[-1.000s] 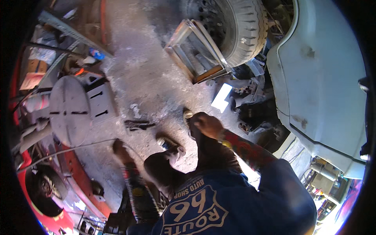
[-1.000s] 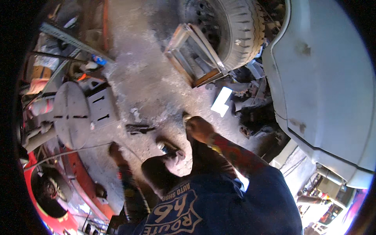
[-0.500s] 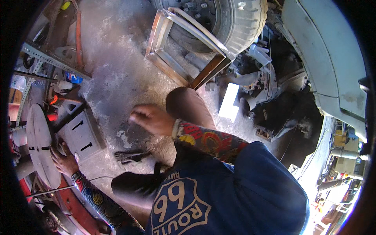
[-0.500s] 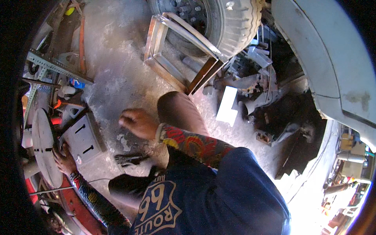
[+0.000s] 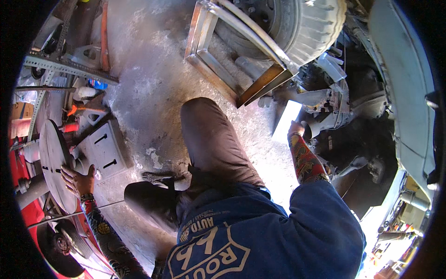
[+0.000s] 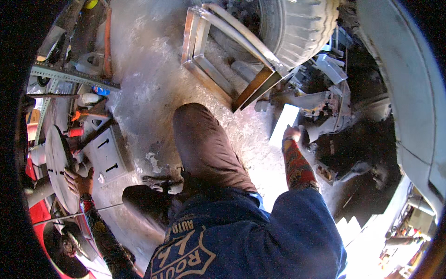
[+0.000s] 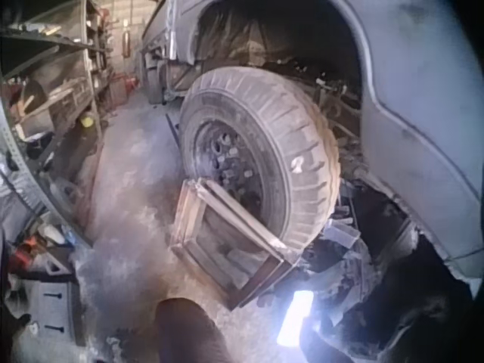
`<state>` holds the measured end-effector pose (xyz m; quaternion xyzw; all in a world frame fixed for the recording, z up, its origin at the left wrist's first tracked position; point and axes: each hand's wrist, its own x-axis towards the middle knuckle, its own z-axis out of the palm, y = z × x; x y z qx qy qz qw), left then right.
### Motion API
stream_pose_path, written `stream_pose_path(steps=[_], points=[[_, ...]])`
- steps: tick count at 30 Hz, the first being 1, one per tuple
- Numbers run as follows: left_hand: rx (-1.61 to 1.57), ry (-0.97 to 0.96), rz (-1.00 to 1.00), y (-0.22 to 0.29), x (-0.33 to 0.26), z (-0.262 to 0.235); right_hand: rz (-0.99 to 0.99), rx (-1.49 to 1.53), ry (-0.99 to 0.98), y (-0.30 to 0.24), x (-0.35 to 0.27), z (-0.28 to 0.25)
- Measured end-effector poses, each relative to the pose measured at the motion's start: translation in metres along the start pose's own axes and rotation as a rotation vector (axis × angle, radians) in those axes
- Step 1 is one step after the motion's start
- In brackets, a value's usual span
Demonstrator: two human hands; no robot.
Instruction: The person operates a drill press to work on a metal frame, using a hammer and chisel to adjust components. They handle a square metal frame and a circular metal plate, positioning them under the drill press and making adjustments.
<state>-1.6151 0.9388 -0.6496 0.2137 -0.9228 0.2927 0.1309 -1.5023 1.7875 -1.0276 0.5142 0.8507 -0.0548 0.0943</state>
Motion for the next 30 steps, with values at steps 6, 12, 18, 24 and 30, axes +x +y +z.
stream_pose_path(steps=[6,12,18,24,30], points=[[-0.003,0.037,0.025,-0.005,0.004,0.013,0.047,0.018,-0.036,0.028,0.093,0.082],[-0.005,0.1,0.079,-0.018,0.005,0.028,-0.398,-0.128,0.042,0.008,0.068,0.033],[0.082,0.066,0.059,-0.018,0.009,0.035,-0.462,0.429,-0.052,-0.073,-0.044,-0.084],[0.122,0.032,0.052,-0.012,0.009,0.025,-0.456,0.539,-0.257,-0.063,-0.112,-0.125],[0.132,0.027,0.037,-0.016,0.011,0.035,-0.726,0.244,-0.445,0.0,-0.11,-0.107]])
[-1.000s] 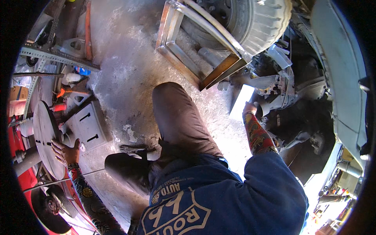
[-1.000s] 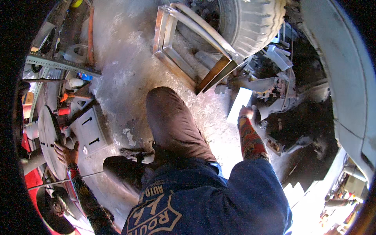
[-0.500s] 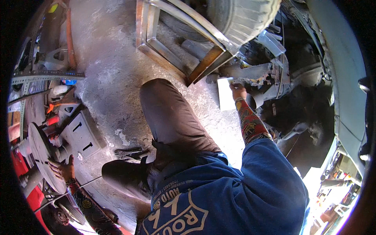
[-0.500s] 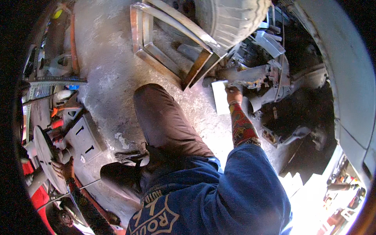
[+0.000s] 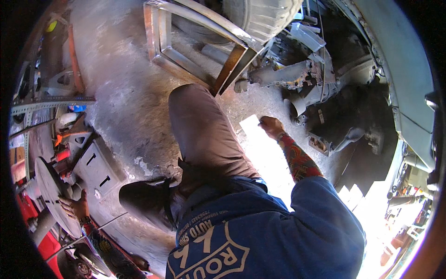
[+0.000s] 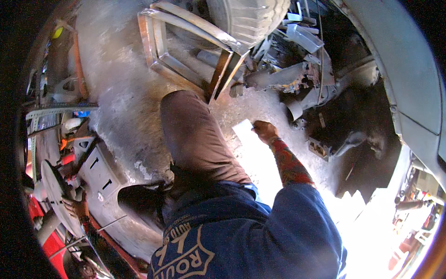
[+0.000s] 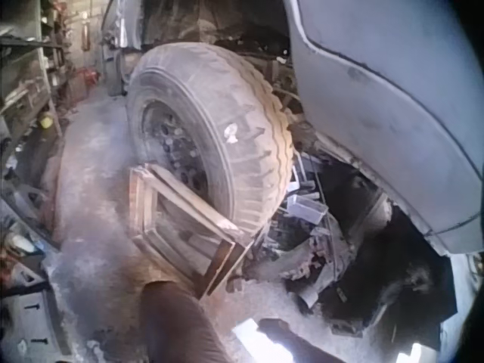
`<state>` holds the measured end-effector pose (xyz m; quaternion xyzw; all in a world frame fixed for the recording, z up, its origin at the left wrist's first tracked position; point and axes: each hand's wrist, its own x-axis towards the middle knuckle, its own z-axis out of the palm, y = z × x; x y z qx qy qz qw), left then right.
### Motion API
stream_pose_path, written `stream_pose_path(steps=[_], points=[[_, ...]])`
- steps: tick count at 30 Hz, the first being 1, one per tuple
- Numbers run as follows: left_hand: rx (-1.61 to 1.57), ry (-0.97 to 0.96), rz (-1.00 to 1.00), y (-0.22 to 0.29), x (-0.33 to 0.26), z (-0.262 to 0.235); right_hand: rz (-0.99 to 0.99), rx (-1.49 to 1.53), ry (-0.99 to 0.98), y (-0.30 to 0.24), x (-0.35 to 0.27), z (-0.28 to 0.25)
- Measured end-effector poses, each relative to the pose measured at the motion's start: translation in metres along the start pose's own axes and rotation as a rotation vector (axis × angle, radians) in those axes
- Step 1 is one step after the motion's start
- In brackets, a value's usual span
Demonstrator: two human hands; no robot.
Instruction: The person operates a drill press to work on a metal frame, using a hammer and chisel to adjust components. They handle a square metal frame and a circular metal plate, positioning them under the drill press and making adjustments.
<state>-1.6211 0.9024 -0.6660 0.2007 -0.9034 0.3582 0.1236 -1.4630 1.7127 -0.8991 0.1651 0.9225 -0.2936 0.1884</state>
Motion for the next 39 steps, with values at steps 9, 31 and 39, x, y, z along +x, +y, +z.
stream_pose_path(steps=[9,31,39], points=[[-0.182,0.546,0.049,0.002,-0.008,0.037,0.243,-0.369,0.282,0.03,-0.005,-0.021],[-0.507,-0.28,-0.221,-0.003,-0.021,-0.114,-0.556,0.171,-0.157,-0.42,0.126,-0.027],[-0.642,-0.236,-0.177,-0.025,-0.03,-0.114,-0.94,0.536,-0.454,-0.66,-0.065,-0.033]])
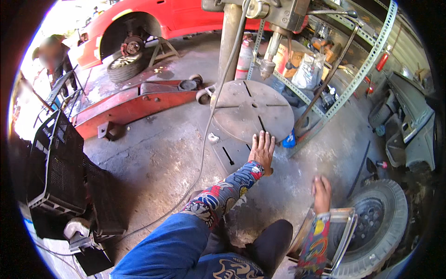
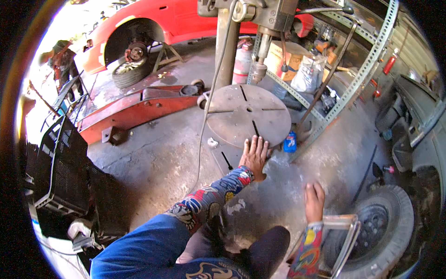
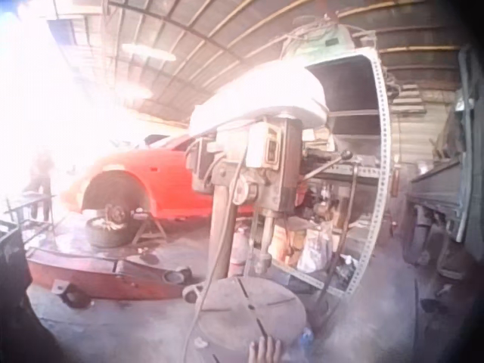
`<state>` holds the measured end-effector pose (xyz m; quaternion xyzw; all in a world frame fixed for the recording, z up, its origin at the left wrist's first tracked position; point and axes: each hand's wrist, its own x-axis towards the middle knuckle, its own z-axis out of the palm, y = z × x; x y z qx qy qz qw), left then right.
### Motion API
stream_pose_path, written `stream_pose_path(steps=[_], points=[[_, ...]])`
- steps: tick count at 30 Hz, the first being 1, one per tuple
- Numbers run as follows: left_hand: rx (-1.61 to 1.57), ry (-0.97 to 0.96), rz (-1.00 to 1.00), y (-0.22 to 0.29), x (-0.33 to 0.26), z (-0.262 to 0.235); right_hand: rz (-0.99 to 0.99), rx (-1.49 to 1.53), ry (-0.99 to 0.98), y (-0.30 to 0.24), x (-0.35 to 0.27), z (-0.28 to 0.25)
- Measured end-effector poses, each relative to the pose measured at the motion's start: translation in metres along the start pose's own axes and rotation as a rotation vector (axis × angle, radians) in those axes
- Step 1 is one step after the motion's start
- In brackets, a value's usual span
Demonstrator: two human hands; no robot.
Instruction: The person operates a drill press to work on a metal frame, using a hammer and chisel to adjust components. They handle a square metal frame and a circular metal plate, positioning them under the drill press and making adjustments.
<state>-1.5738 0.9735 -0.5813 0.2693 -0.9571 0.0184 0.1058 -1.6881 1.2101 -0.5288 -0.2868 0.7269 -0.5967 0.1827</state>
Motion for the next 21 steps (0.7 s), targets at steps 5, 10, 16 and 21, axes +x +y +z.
stream_pose_path(steps=[5,10,16,21], points=[[-0.042,0.111,-0.012,-0.005,0.008,0.012,-0.326,-0.074,-0.199,-0.074,0.056,0.051],[-0.119,-0.098,0.036,-0.014,0.008,-0.009,-0.302,0.023,-0.199,-0.101,0.085,0.069],[-0.539,0.437,-0.153,-0.081,0.014,-0.02,-0.467,-0.109,-0.44,-0.125,0.16,0.11],[-0.408,0.66,-0.185,-0.114,0.047,-0.004,-0.674,0.082,-0.288,-0.109,0.282,0.176]])
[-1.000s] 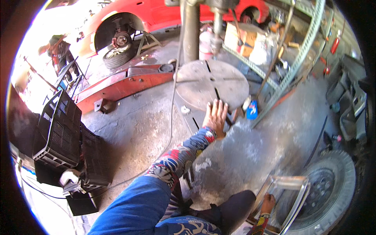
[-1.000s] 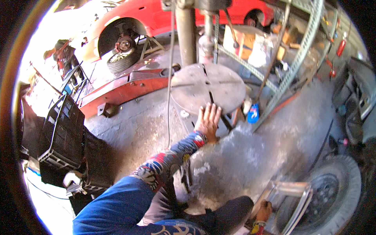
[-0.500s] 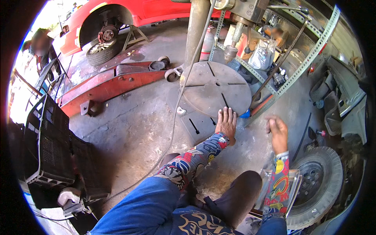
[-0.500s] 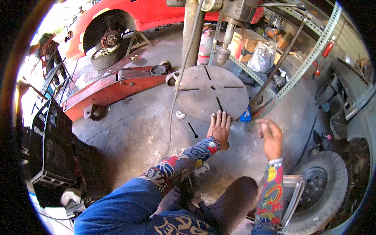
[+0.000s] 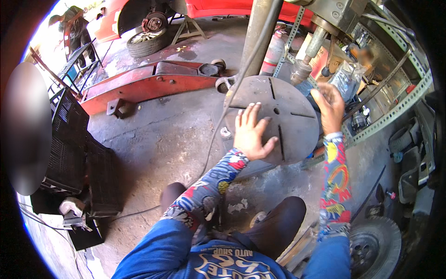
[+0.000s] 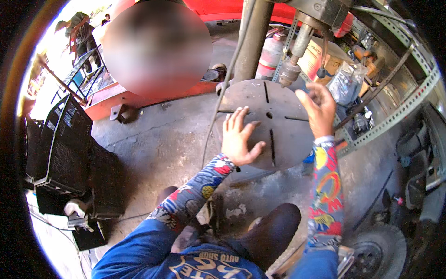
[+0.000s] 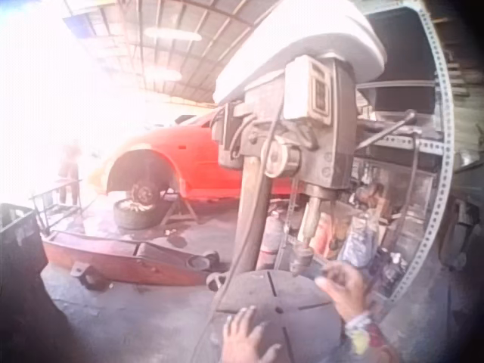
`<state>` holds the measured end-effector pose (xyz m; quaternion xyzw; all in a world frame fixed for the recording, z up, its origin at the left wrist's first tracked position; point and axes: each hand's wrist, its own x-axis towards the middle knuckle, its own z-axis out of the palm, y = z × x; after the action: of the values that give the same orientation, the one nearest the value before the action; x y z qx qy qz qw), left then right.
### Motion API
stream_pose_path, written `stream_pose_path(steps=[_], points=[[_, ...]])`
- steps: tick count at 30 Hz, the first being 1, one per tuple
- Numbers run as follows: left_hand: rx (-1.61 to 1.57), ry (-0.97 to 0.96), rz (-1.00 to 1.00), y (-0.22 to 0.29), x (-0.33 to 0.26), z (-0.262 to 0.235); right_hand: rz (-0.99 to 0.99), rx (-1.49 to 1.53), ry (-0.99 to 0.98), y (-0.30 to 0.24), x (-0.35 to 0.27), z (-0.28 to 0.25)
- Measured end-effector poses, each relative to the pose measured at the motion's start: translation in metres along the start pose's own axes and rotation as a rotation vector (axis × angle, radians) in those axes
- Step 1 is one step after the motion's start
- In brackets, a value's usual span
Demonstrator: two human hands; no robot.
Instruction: The person operates a drill press to work on a metal frame, using a hammer and chisel to adjust components. They handle a square metal frame and a circular metal plate, positioning them under the drill press and making adjustments.
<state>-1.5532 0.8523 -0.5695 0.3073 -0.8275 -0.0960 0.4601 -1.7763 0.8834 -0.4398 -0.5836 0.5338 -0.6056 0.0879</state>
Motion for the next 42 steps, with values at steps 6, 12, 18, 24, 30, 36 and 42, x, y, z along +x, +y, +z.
stream_pose_path(steps=[6,12,18,24,30,36,42], points=[[0.128,-0.099,-0.161,0.003,0.007,0.007,0.034,0.335,-0.189,0.054,0.08,0.048],[0.211,-0.171,-0.214,0.017,0.014,0.004,0.017,0.547,-0.473,0.064,0.102,0.051],[0.311,-0.207,-0.261,0.027,0.007,0.012,0.012,0.763,-0.652,0.083,0.106,0.05],[0.311,-0.227,-0.27,0.025,0.003,0.018,-0.074,0.767,-0.672,0.086,0.107,0.053],[0.299,-0.199,-0.305,0.022,0.003,0.021,-0.073,0.76,-0.69,0.083,0.106,0.05],[0.29,-0.173,-0.255,0.019,0.002,0.018,-0.079,0.747,-0.641,0.08,0.104,0.052],[0.239,-0.16,-0.261,0.013,0.003,0.018,-0.014,0.677,-0.643,0.08,0.103,0.048]])
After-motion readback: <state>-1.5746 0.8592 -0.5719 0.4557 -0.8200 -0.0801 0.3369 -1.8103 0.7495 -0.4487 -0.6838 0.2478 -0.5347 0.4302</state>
